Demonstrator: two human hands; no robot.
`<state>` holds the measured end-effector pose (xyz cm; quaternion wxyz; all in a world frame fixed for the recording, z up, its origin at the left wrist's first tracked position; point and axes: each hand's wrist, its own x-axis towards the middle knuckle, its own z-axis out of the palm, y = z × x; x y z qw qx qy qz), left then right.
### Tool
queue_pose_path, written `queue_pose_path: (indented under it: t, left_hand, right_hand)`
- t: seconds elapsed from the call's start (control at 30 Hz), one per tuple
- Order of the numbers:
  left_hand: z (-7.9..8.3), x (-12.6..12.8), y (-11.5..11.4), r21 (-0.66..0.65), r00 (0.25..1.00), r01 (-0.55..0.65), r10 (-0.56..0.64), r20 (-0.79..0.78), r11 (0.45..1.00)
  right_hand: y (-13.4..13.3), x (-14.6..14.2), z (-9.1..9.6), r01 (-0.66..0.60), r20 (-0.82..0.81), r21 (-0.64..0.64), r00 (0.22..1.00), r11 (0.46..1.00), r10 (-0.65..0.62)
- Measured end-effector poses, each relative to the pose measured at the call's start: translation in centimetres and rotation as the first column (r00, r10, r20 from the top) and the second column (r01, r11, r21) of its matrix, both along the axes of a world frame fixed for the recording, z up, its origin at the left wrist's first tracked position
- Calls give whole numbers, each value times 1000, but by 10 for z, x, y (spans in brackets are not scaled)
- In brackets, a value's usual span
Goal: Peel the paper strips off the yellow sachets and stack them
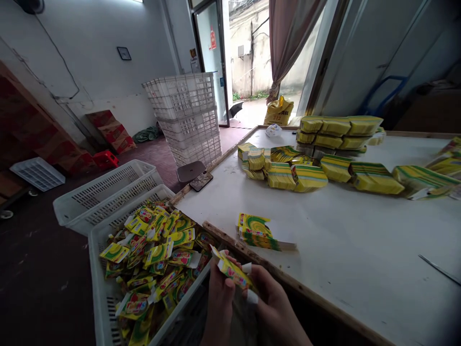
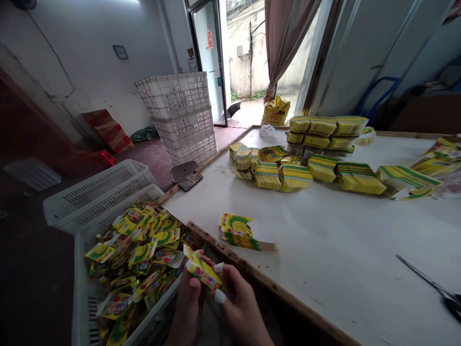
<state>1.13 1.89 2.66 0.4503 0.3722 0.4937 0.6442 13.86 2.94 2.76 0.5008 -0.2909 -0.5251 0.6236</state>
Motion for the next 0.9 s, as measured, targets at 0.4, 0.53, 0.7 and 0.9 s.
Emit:
queue_pose_path:
  t: [0.4, 0.53, 0.7, 0.9]
  left_hand:
    - [37, -46, -6, -81, 820, 420, -417, -393, 904]
    - [43, -19, -11, -297, 577, 549, -611, -541, 781]
    - [22, 4, -16, -290, 532, 343, -439, -724, 893]
    - [-4, 7, -25, -196, 432, 439, -397, -809, 877]
  right_hand:
    - [6, 57, 1, -87, 521, 703, 738, 706, -428]
    - [-7, 48, -4, -152, 525, 739, 741, 656, -420]
    - [-10, 36, -36, 417, 276, 341, 812, 842, -514]
    - [-8, 25, -28, 36, 86, -147, 996, 988, -24]
